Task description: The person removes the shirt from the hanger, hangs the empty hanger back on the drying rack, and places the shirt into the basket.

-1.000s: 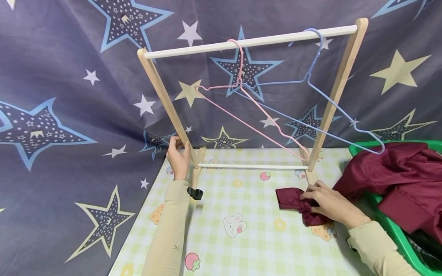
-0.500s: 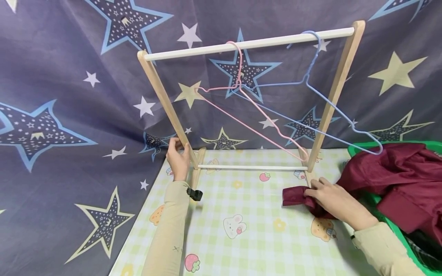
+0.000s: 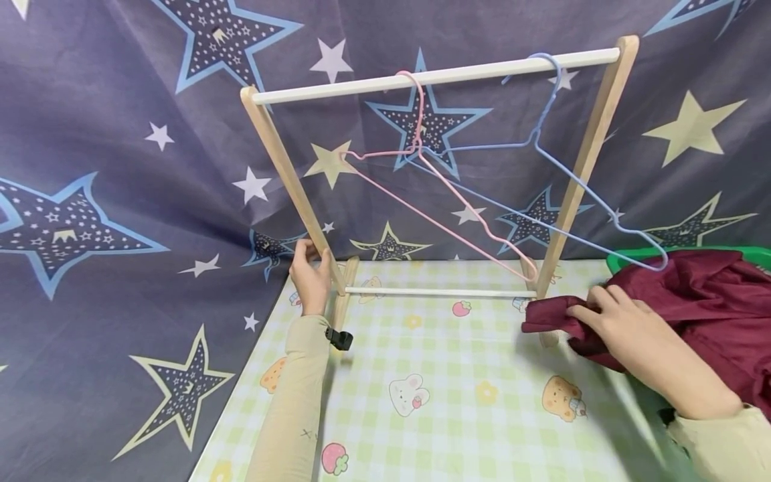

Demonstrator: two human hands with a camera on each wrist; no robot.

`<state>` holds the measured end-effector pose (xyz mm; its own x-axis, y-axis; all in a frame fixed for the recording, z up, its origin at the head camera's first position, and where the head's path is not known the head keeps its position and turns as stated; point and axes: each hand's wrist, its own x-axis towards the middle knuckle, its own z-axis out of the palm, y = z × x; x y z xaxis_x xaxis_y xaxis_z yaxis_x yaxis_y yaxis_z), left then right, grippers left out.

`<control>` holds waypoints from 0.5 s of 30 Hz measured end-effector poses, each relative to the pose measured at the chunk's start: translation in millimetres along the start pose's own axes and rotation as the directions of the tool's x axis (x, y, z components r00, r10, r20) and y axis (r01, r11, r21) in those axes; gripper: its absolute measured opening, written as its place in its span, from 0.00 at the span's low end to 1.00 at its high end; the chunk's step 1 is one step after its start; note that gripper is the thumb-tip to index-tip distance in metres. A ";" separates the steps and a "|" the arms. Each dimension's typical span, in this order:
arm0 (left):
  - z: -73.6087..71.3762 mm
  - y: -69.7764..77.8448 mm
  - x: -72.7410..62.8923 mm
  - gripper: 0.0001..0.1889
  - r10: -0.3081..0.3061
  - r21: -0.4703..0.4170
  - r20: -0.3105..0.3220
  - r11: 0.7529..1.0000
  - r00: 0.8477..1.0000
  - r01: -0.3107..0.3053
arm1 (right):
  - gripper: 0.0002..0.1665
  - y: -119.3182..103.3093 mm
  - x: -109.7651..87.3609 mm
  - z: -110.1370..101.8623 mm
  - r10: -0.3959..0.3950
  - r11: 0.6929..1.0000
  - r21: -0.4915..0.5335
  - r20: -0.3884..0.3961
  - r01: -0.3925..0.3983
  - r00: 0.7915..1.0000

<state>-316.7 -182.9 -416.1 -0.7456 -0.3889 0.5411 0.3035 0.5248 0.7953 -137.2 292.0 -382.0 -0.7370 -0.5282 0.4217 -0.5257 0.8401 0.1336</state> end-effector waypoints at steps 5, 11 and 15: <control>1.8 1.8 -1.3 0.09 -0.001 -0.004 0.010 1.000 1.000 0.001 | 0.25 14.0 -14.6 -20.2 0.048 0.998 -0.040 0.064 -0.045 0.997; 4.9 2.7 -1.2 0.09 0.011 -0.005 0.004 1.000 1.000 -0.011 | 0.25 33.8 -28.9 -39.9 0.129 0.988 -0.096 0.076 -0.122 0.989; 5.9 2.4 -1.7 0.09 0.017 -0.010 0.002 1.000 1.000 -0.017 | 0.11 51.2 -41.3 -41.8 0.176 0.976 -0.128 -0.017 -0.177 0.984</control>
<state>-318.2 -176.5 -416.7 -0.7417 -0.3779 0.5542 0.3224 0.5237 0.7886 -115.9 362.0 -355.1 -0.8106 -0.3701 0.4538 -0.3284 0.9289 0.1709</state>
